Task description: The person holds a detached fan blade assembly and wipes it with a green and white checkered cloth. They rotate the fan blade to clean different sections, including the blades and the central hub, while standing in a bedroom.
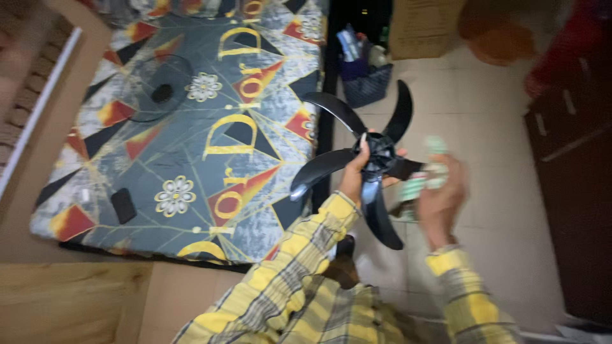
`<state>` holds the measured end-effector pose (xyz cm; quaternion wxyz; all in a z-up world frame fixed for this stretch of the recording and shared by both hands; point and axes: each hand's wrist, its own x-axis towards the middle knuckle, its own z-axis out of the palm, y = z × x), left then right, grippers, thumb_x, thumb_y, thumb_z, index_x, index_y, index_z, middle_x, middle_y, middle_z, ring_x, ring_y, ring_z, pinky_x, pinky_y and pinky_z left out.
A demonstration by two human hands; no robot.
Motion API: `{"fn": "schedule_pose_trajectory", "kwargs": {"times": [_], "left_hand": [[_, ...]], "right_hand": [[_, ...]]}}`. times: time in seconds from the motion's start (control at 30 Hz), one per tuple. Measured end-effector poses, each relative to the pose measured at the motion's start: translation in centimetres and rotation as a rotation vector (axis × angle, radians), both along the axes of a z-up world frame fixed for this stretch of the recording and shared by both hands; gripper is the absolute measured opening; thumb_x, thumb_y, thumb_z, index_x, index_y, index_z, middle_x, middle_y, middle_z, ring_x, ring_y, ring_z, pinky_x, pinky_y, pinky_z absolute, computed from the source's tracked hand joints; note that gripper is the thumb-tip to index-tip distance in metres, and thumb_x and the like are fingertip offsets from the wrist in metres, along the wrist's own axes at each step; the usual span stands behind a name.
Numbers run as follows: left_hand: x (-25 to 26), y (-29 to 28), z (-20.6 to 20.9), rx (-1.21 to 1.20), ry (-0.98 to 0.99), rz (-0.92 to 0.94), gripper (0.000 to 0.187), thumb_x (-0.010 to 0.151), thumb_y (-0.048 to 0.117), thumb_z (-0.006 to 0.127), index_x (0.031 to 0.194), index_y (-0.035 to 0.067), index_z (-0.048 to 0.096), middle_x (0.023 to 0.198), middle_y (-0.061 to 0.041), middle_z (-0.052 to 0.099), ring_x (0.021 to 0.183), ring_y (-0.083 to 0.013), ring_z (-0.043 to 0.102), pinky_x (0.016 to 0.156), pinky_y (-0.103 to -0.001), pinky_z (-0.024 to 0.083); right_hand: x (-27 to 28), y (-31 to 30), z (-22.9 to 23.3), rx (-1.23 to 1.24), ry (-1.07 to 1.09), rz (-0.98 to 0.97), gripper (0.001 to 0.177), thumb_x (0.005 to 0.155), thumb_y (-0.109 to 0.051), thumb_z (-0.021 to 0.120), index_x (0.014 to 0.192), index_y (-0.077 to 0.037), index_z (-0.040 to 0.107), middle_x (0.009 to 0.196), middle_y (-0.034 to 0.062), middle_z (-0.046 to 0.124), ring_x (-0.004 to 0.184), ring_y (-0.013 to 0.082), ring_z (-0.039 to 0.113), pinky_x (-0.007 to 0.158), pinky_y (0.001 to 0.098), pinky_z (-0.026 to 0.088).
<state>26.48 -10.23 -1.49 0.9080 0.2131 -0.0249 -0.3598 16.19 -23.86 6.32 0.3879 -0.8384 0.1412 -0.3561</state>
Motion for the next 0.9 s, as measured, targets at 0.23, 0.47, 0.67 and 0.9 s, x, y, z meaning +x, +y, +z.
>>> {"fn": "schedule_pose_trajectory", "kwargs": {"times": [0.23,0.47,0.67,0.9], "left_hand": [[6.5,-4.3,-3.0,-0.157,0.067,-0.107,0.063,0.12,0.053,0.05,0.161,0.007,0.042,0.148,-0.023,0.057,0.124,-0.038,0.065,0.104,-0.053,0.055],[9.7,-7.1,-2.8,-0.015,-0.016,-0.197,0.061,0.108,0.056,0.05,0.155,0.018,0.042,0.139,-0.022,0.061,0.117,-0.0374,0.067,0.099,-0.051,0.058],[11.1,-10.2,-0.7,0.028,-0.019,-0.172,0.058,0.103,0.055,0.05,0.154,0.03,0.04,0.141,-0.025,0.059,0.119,-0.0389,0.067,0.095,-0.052,0.058],[10.6,-17.2,0.0,0.07,-0.012,-0.067,0.055,0.104,0.051,0.05,0.155,0.031,0.038,0.139,-0.023,0.06,0.118,-0.0382,0.066,0.096,-0.055,0.057]], "right_hand": [[4.8,-0.7,-0.9,-0.234,-0.109,0.128,0.027,0.09,0.007,0.063,0.116,0.0,0.063,0.124,0.0221,0.06,0.128,0.0452,0.058,0.111,0.0547,0.043],[7.3,-4.6,-1.5,0.168,0.063,-0.07,0.035,0.085,0.005,0.058,0.118,-0.004,0.065,0.121,0.0187,0.063,0.125,0.0386,0.062,0.108,0.0476,0.048],[8.6,-10.8,-2.7,-0.014,0.025,-0.14,0.031,0.091,0.008,0.059,0.12,-0.001,0.064,0.132,0.0257,0.06,0.133,0.0451,0.055,0.116,0.0499,0.041],[9.9,-17.3,-2.6,0.015,0.014,0.127,0.037,0.085,0.01,0.057,0.119,0.0,0.064,0.131,0.0265,0.06,0.133,0.0443,0.054,0.112,0.0476,0.044]]}}
